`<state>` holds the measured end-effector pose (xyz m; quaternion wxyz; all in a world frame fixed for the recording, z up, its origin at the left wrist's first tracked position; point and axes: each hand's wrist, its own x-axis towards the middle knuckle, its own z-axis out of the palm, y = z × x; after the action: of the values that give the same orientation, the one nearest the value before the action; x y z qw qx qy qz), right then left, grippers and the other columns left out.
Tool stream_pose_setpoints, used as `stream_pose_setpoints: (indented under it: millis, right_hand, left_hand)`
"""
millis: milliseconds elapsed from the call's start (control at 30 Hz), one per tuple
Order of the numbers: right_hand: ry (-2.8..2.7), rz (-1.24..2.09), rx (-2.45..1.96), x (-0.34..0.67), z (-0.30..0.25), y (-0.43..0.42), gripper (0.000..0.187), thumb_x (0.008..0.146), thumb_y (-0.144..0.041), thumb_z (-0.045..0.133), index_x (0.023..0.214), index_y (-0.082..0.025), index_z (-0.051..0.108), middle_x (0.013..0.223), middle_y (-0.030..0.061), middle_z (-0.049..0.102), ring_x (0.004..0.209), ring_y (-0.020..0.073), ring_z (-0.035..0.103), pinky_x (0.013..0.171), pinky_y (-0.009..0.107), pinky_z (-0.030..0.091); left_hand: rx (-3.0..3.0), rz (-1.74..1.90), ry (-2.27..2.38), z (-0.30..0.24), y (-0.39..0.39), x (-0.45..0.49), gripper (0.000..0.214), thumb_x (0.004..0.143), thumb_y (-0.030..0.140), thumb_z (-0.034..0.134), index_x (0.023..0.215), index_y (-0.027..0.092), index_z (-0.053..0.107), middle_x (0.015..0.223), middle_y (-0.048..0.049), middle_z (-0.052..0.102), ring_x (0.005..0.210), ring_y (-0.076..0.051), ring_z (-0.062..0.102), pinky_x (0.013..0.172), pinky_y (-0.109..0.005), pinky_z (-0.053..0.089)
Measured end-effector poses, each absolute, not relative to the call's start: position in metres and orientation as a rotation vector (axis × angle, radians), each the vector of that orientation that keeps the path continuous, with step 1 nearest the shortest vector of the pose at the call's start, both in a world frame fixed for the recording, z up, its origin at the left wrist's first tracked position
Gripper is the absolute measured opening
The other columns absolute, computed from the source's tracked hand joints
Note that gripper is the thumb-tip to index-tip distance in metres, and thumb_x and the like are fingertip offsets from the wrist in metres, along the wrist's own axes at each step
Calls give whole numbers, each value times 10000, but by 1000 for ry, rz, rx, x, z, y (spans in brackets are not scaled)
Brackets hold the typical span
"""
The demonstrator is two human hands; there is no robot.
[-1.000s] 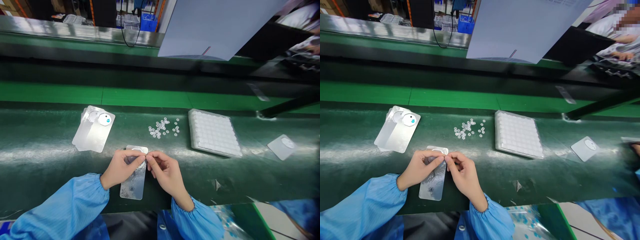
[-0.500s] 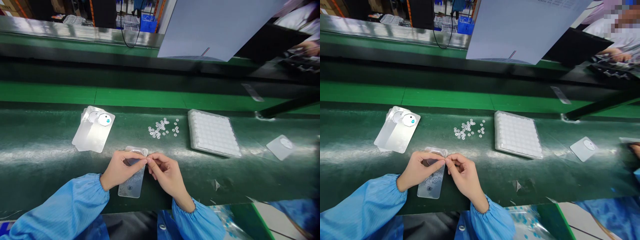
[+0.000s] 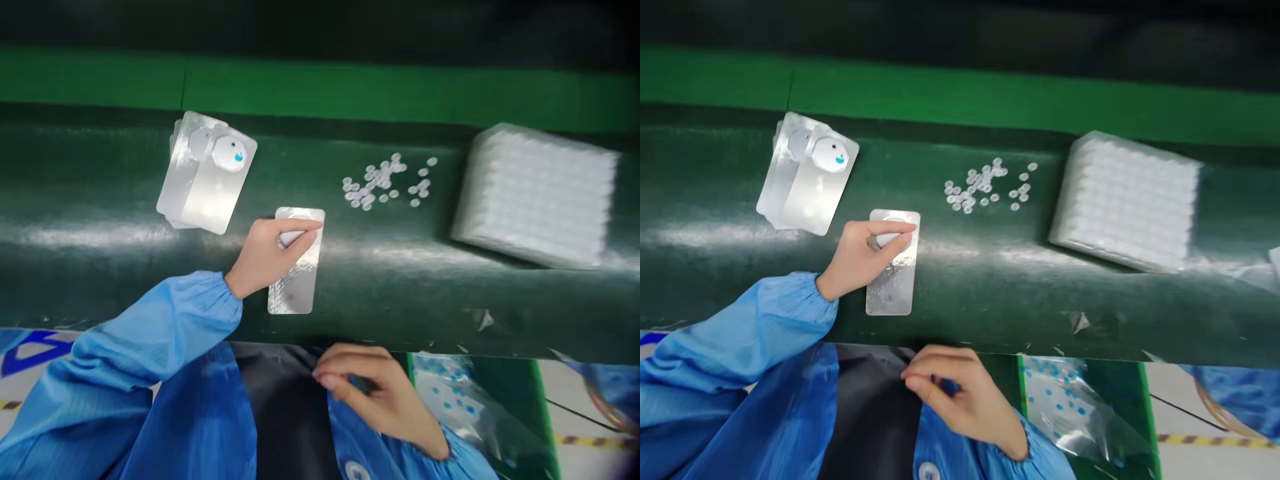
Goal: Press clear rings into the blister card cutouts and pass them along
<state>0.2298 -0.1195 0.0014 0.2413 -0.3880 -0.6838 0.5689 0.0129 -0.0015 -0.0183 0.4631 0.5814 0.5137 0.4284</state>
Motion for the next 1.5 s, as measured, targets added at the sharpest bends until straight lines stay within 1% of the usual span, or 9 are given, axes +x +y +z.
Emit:
stream_pose_setpoints:
  millis: [67,233,433,633,767,900,1133,1367,1500]
  right_hand:
    - [-1976,1700,-1057,231,-6,-141,166,1005,-205,641,1049,-251,793,918,37,781,774,170,749,685,244,599]
    - [-2178,1379,-1159,218,-45,-169,228,1036,-296,603,1179,-236,771,1124,93,769,1005,241,753,880,342,622]
    - [-2623,1196,-904,189,-81,-173,259,1011,-275,637,1240,-230,749,1055,91,774,940,261,742,813,376,630]
    - [-2590,1319,-956,177,-98,-175,198,974,-123,635,1025,-236,789,1024,77,788,878,249,748,776,329,597]
    - [-2530,1361,-993,176,-84,-167,170,903,-52,686,875,-204,758,900,69,785,760,230,750,674,295,592]
    - [-2318,1375,-897,191,-32,-136,124,960,-173,696,896,-248,771,850,-11,790,766,153,763,705,217,612]
    - [-1805,413,-1009,224,23,-56,279,905,-90,739,1067,-302,816,953,32,824,810,236,799,720,364,686]
    - [-1976,444,-819,221,0,-30,524,903,6,693,1318,-314,721,1061,48,803,845,222,772,706,363,662]
    - [-1883,523,-902,216,0,-32,380,893,-55,739,1183,-298,777,977,55,798,817,231,757,691,371,648]
  left_hand:
    - [1442,1054,1232,-20,-1,14,181,926,191,686,1049,166,817,1107,-60,812,1047,-239,760,948,-335,604]
    - [1506,1052,1209,-23,-1,15,186,924,148,684,1053,175,816,1098,-44,814,1070,-227,755,1003,-339,576]
    - [1537,1071,1171,-24,-2,16,185,921,131,681,1042,169,816,1113,-53,809,1088,-238,749,1014,-355,569]
    - [1516,1046,1166,-22,-2,14,179,918,144,677,1030,167,815,1119,-48,810,1086,-227,751,1011,-335,567]
    - [1520,1025,1192,-17,-2,9,210,912,153,671,1064,165,814,1153,-58,801,1113,-244,741,1025,-340,556]
    - [1450,1050,1239,-11,0,5,219,920,270,701,1066,160,822,1143,-80,802,1120,-265,736,1036,-348,546]
    - [1415,959,939,6,-15,5,174,879,319,775,953,180,848,939,-72,831,873,-226,780,783,-283,619]
    - [1300,924,895,5,-18,10,109,864,254,784,930,194,848,932,-60,828,847,-201,772,720,-254,613]
    - [1210,887,916,4,-14,10,123,867,273,779,895,169,838,889,-62,825,810,-197,761,706,-256,602]
